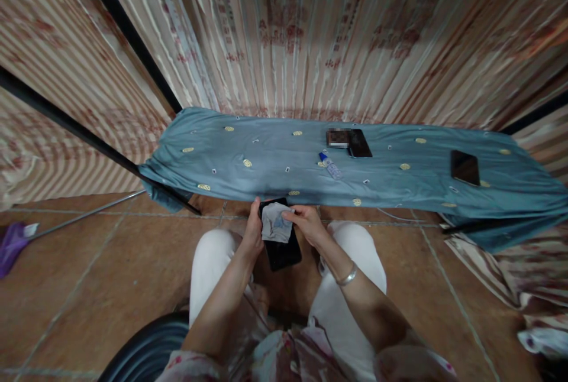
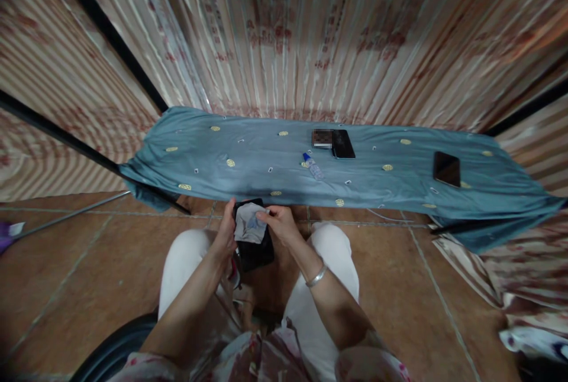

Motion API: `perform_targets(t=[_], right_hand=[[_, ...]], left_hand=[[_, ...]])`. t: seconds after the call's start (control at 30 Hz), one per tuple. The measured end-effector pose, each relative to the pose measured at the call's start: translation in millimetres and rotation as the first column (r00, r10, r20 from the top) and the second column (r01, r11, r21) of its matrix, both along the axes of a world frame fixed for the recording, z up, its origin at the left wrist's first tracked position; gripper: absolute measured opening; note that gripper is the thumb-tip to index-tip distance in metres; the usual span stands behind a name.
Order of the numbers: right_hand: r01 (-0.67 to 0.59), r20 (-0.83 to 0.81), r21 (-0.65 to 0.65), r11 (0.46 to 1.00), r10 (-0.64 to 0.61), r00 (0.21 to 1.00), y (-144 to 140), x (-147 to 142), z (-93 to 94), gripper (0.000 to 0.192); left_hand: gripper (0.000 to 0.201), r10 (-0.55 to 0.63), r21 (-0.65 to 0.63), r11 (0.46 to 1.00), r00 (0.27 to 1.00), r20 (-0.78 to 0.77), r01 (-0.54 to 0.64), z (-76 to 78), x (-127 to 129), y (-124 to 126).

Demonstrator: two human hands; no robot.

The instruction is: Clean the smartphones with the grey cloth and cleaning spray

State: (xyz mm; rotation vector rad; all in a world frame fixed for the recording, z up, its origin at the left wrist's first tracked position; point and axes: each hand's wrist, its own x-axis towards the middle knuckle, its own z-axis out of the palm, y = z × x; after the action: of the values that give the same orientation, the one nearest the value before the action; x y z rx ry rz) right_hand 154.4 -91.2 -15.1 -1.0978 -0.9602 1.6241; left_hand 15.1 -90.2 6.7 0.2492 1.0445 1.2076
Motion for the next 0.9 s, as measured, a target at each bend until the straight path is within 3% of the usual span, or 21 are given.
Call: perform_targets(t=[0.13, 0.3, 0.4, 0.53, 0.67, 0.9], right_hand=[[-0.038, -0.103, -0.074, 0.997, 0.031, 0.994, 0, 2, 6.3, 0.038], [-0.078, -0.119, -0.122, 0.99, 0.063, 0.991, 1, 9, 16.4, 0.04], [-0.11, -0.148, -0.12, 0.987, 0.092, 0.985, 1, 12, 19.9, 0.042], [-0.152, -0.171, -0.097, 0.984, 0.134, 0.976, 1, 16, 22.7, 0.039], [-0.173, -0.21, -0.097, 0.98, 0.15, 0.966, -1, 16, 25.0, 0.037], [-0.159, -0.242, -0.116, 0.98, 0.128, 0.962, -2, 13, 22.8, 0.034]], left_hand=[[0.03, -0.035, 0.12, 0.992, 0.999, -0.027, 0.038, 2.5, -9, 0], [0.031, -0.168, 0.301, 0.927, 0.965, -0.202, 0.225, 10.6, -26, -3], [0.034, -0.26, 0.309, 0.888, 0.927, -0.271, 0.339, 24.1, -34, -8], [0.039, -0.278, 0.264, 0.886, 0.892, -0.356, 0.382, 44.3, -36, -16], [0.038, -0.259, 0.257, 0.905, 0.917, -0.304, 0.34, 52.1, -33, -21], [0.036, -0.201, 0.33, 0.917, 0.974, -0.103, 0.224, 40.2, -23, -26]])
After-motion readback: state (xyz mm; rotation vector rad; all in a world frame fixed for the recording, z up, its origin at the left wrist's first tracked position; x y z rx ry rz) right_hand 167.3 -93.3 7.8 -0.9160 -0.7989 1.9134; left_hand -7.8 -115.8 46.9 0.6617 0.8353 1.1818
